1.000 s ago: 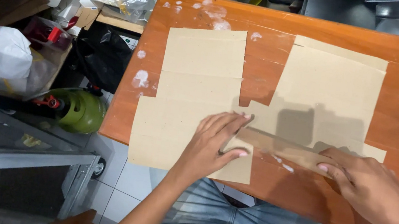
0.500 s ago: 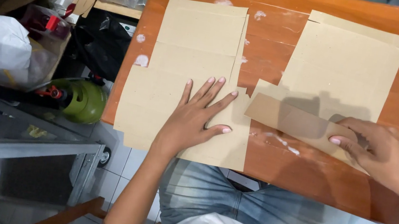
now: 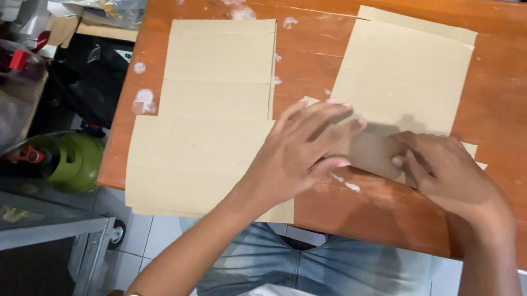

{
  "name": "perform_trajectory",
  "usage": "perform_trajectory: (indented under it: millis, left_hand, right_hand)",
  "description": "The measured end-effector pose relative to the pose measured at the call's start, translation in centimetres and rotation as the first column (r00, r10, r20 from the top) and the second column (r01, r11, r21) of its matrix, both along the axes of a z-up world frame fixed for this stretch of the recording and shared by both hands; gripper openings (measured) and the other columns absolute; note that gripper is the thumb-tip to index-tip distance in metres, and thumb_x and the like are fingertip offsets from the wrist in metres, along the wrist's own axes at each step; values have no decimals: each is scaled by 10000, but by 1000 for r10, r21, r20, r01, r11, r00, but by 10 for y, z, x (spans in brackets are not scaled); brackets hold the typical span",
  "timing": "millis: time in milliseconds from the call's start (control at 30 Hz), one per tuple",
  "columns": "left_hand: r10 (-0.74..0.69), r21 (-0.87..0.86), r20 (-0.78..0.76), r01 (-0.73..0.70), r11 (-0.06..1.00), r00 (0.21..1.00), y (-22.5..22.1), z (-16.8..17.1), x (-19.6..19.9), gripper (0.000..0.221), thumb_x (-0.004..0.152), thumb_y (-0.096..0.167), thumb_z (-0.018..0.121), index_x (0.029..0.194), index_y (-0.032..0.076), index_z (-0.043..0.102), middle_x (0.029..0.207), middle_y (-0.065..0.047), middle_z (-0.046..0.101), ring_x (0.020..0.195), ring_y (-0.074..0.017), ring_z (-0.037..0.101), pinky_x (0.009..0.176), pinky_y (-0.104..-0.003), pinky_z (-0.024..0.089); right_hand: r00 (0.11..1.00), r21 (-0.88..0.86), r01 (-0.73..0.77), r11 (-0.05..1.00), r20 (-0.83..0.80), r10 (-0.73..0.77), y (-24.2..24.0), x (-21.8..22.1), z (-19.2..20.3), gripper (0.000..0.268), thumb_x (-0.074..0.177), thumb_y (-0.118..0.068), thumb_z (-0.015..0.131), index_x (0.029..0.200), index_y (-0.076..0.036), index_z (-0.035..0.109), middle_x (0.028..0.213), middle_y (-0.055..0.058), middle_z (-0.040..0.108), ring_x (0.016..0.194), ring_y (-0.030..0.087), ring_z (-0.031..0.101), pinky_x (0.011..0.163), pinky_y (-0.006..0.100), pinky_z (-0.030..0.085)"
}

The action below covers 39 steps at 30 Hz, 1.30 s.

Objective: Assembling cardboard boxes by folding pre-cut sheets along scored lines.

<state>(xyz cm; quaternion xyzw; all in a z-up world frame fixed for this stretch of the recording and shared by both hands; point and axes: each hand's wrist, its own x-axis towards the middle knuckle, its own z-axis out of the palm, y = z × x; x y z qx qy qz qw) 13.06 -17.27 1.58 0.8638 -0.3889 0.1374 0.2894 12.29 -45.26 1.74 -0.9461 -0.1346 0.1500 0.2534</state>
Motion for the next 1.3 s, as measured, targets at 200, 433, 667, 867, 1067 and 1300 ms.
perform_trajectory:
  millis: [200,433,667,867,1067,1300]
  left_hand:
    - [-59,158,-151,83,984,987,-39,-44,54,250,987,402,590,1076,175,647,880,-9,639,809,-323,617,815,-443,394]
    - [-8,184,-163,38,982,987,-41,-69,58,249,1009,375,595,1201,217,604,939,-22,555,912,-301,553,780,-447,362]
    - [82,317,-49,-63,946,995,-36,-25,22,570,936,278,711,1439,177,463,1384,-130,432,1300,-328,385,1113,-541,270]
    - [-94,411,-305,220,885,948,-20,-27,-25,682,1008,394,554,1562,41,368,1623,-192,367,1543,-318,279,1279,-551,117]
    - [-81,381,-287,191,905,954,-17,-41,-31,725,1023,493,475,1587,56,347,1649,-160,352,1548,-272,283,1296,-524,56]
    - [-105,310,-231,175,935,967,-20,-44,-30,655,1027,404,530,1531,-2,428,1551,-220,483,1491,-313,399,1288,-487,190]
  right_hand:
    - [996,-69,84,994,8,-84,6,-5,-2,437,985,-243,505,1412,-188,584,1255,51,671,1237,268,534,1034,401,290]
    - [971,-66,234,970,-31,-237,15,-15,-10,502,1052,-307,434,1548,-261,497,1112,92,492,1214,322,403,1039,470,360]
    - [950,-133,114,985,306,-68,14,-24,-46,468,1026,-84,431,1437,-276,548,1338,101,461,1298,362,403,1089,512,308]
    - [946,-217,146,965,317,-72,13,-29,-58,401,1104,-176,382,1445,-296,553,1339,77,464,1373,299,400,1142,474,292]
    - [835,-212,127,969,550,11,36,-48,-45,282,1060,-155,506,1252,-199,708,1241,55,639,1297,242,569,1149,427,367]
    - [748,-157,85,984,662,41,64,-78,-61,400,1039,-195,537,1387,-19,623,1437,157,614,1367,304,559,1155,443,429]
